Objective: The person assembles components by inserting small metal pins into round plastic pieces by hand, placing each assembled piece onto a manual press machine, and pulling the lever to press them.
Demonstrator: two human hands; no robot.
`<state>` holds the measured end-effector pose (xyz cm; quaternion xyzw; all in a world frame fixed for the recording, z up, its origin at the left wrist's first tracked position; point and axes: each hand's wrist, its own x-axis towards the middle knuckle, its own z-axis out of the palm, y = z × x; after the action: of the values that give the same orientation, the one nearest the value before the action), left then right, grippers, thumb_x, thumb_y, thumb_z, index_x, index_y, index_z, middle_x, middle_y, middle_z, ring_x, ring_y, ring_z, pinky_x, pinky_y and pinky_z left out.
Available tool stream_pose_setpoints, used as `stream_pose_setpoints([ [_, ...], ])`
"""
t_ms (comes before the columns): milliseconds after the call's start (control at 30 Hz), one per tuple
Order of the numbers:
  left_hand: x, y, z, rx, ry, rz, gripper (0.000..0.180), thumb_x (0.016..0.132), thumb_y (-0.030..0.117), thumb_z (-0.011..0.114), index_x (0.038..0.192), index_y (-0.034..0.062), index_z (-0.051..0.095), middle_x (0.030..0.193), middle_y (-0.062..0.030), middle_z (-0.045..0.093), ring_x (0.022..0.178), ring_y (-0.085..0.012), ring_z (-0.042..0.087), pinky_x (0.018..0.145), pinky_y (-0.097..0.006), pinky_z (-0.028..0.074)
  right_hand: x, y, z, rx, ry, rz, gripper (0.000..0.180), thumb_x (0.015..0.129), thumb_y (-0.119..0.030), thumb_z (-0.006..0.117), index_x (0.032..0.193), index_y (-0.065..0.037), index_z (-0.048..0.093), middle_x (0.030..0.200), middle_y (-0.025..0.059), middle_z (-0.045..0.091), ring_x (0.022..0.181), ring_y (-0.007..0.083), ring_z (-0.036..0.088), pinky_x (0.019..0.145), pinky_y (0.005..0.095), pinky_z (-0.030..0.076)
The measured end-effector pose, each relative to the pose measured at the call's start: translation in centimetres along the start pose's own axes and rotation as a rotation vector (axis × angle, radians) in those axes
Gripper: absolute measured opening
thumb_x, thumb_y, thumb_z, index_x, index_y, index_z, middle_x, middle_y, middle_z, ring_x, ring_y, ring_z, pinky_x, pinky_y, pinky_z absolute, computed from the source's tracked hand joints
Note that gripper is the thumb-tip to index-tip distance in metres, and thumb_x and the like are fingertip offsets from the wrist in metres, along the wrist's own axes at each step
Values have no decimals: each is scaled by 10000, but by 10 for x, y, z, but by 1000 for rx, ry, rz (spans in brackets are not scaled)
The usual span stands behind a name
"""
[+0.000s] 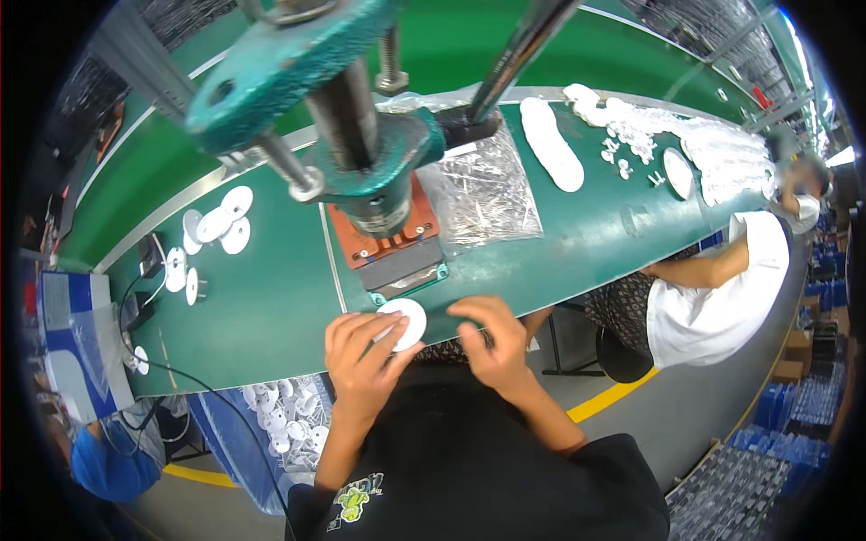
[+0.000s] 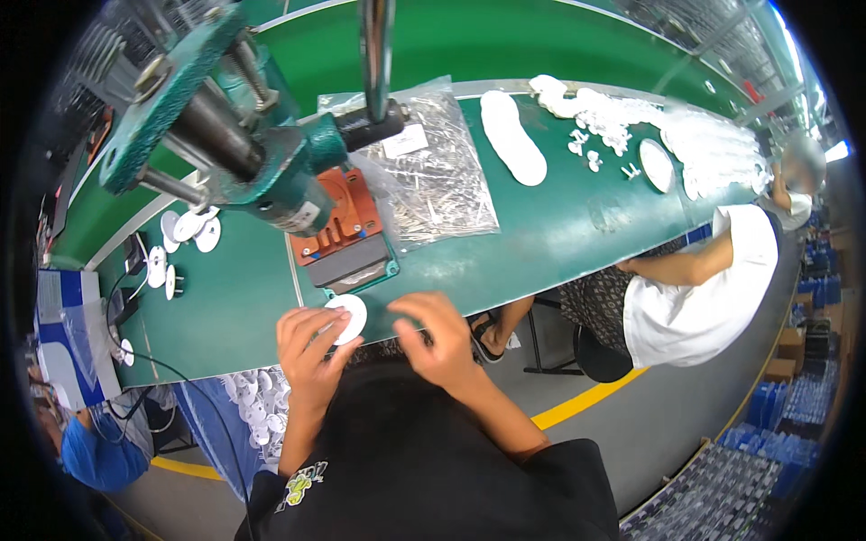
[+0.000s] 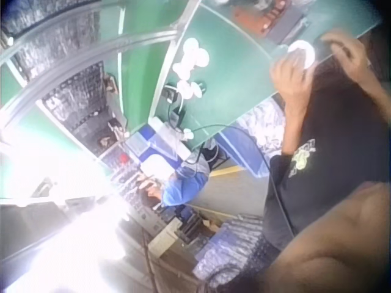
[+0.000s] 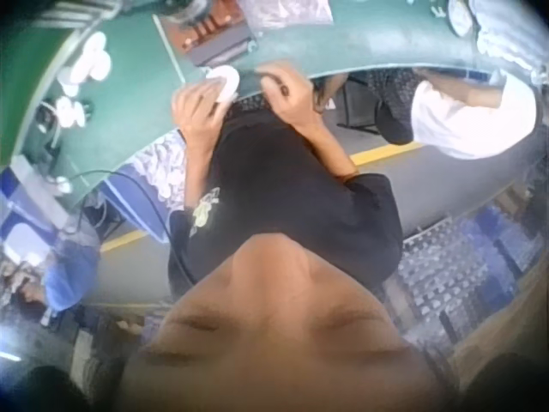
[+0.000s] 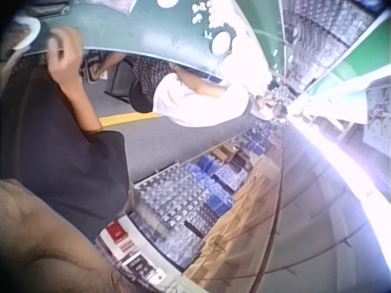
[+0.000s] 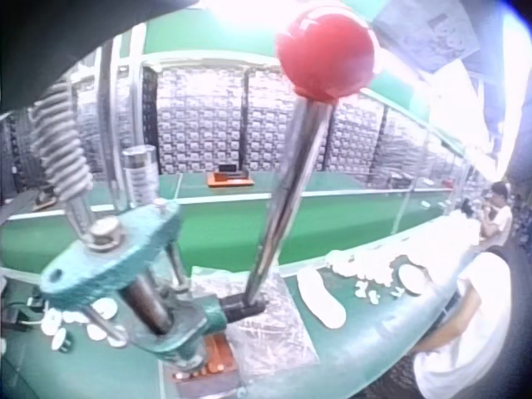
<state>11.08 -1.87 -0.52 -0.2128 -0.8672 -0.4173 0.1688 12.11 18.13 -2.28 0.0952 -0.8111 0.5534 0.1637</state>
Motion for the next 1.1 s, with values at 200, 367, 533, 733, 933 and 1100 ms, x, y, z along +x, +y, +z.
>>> stream_pose_setpoints([
  [200,48,1,9,362,185,225,393,690,241,844,1045,112,732,1112,-49,643,1095,-281,564,956,-492,437,6,29,12,-190,5,-49,126,847,-8,682,972,-8,687,871,128,676,724,274,612,665,351,486],
  [367,76,-15,16,480,177,92,354,787,273,787,1060,68,694,1156,-105,600,1179,-355,509,1024,-554,372,7,26,12,-158,-19,-2,105,852,-7,676,957,-9,687,869,110,683,750,245,620,701,340,493],
  [533,93,-18,17,424,108,54,432,815,375,760,1098,65,661,1192,-117,590,1271,-366,449,1115,-598,264,56,4,-6,-53,237,-59,268,845,-32,675,1105,8,626,1044,126,652,932,239,623,846,348,485],
  [733,96,-29,18,305,133,107,493,759,326,806,1087,6,625,1170,-178,583,1169,-418,513,1090,-529,342,215,-141,-45,102,622,-905,397,918,-91,606,1290,28,534,1308,183,508,1237,290,496,962,388,464],
  [933,83,-51,18,269,105,32,579,739,270,829,1195,4,592,1256,-193,557,1268,-449,436,1091,-520,336,231,-175,-49,354,343,-622,177,884,-138,674,856,22,603,750,140,619,650,263,615,608,315,482],
  [1100,89,-41,16,233,85,31,573,744,180,796,1245,12,571,1342,-196,527,1313,-419,424,1081,-478,360,108,-112,-65,745,158,-824,225,913,-150,511,773,-25,635,736,76,648,602,206,580,676,363,451],
])
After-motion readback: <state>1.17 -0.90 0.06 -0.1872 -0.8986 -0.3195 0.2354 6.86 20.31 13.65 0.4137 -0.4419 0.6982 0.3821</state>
